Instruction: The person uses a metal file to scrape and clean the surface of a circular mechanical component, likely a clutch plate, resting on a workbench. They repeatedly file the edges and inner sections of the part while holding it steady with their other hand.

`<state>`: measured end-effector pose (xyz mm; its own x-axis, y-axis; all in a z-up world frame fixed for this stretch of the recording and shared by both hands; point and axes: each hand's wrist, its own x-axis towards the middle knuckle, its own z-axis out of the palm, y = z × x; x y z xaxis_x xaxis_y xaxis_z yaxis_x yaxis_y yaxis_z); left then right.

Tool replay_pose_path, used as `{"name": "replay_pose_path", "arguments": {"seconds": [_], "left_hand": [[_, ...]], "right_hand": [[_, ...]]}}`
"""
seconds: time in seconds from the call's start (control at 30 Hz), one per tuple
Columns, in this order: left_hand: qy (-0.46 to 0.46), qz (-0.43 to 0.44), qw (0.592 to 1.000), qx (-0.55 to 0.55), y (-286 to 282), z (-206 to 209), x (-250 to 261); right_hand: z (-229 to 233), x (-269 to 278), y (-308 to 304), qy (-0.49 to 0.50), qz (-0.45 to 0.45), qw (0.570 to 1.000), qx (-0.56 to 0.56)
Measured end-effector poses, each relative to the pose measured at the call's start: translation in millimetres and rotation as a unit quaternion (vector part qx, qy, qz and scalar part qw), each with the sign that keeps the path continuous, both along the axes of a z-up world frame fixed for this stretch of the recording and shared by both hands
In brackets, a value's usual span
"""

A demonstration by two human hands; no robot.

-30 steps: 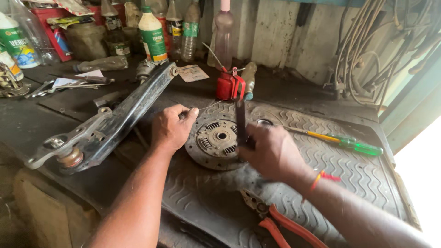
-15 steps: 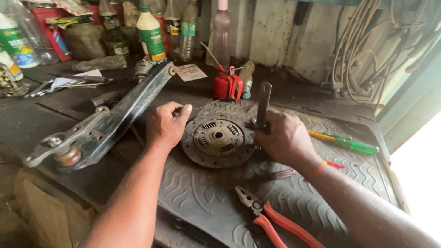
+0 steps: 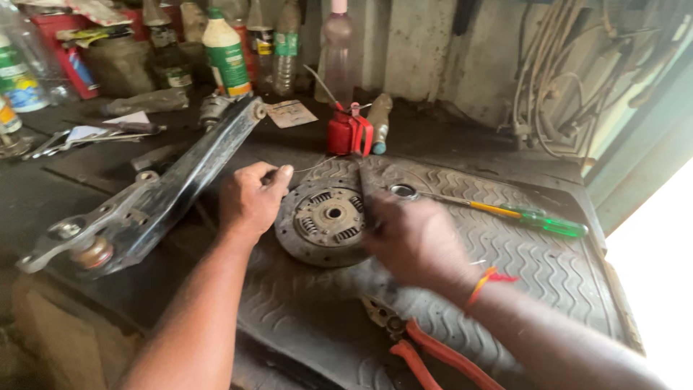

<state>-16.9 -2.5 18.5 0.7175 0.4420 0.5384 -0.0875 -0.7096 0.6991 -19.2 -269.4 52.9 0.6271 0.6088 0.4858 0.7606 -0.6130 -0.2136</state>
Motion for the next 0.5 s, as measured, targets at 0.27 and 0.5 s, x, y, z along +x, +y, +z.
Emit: {"name": "replay_pose_path", "arguments": {"seconds": [0.27,0.5], "left_hand": [[0.002,-0.009,1.0,0.013,4.8,-3.2,0.2],[-0.003,-0.015,1.0,0.01,4.8,-5.3,3.7]], "right_hand": [[23.7,16.2,-15.4,0.184,-0.026,0.979,0.086],[18.5,22.2,-34.9,0.238,-0.018,0.97,-0.034]]}}
